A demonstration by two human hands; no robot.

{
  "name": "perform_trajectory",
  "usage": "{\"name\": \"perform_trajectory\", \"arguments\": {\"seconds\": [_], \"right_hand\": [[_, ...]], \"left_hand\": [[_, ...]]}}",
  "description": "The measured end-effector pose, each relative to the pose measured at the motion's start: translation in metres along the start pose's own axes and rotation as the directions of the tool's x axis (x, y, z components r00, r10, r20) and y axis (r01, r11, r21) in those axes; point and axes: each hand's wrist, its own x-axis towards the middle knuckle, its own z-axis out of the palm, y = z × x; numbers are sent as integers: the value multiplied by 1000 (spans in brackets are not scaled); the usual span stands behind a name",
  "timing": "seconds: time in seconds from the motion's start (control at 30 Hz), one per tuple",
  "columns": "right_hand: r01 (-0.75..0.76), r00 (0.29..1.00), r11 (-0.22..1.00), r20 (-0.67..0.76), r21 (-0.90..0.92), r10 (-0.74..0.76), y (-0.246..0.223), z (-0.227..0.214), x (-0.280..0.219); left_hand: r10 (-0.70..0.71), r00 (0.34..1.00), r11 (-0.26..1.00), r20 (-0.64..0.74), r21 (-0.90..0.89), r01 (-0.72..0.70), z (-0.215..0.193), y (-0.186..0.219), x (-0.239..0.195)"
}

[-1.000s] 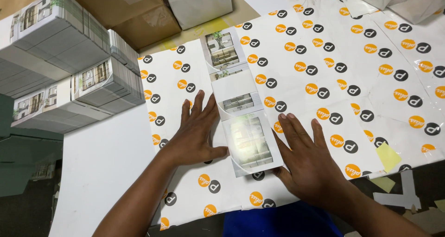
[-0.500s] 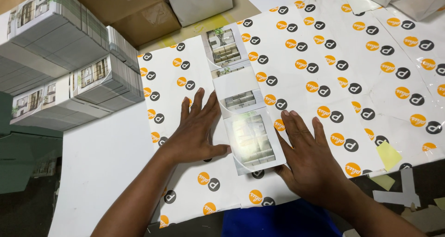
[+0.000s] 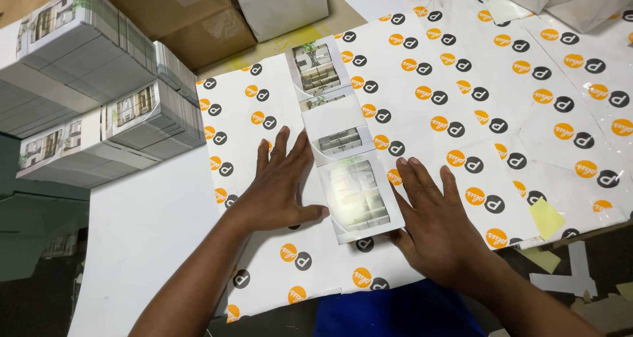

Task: The user is wrapping stacks of printed cards in protective white paper and securing them with tape.

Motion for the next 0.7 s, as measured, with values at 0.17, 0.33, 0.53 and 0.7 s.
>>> {"name": "perform_trajectory", "arguments": {"seconds": [0.17,0.33,0.53,0.7], "right_hand": [[31,999,998,-18,62,-30,10,-14,-6],[-31,983,997,-176,73,44,65,-66,2],[-593,804,787,70,170,590,131,-90,51],[-691,687,473,292,547,665,166,-73,74]], "left_hand": [[-23,999,999,29,24,22,-4,-2,-2],[55,997,993,52,-109,-49,-13,-27,2],[-420,889,728,-182,-652,210,-50,33,19],[-540,833,572,-120,-778,260,-48,53,37]]}}
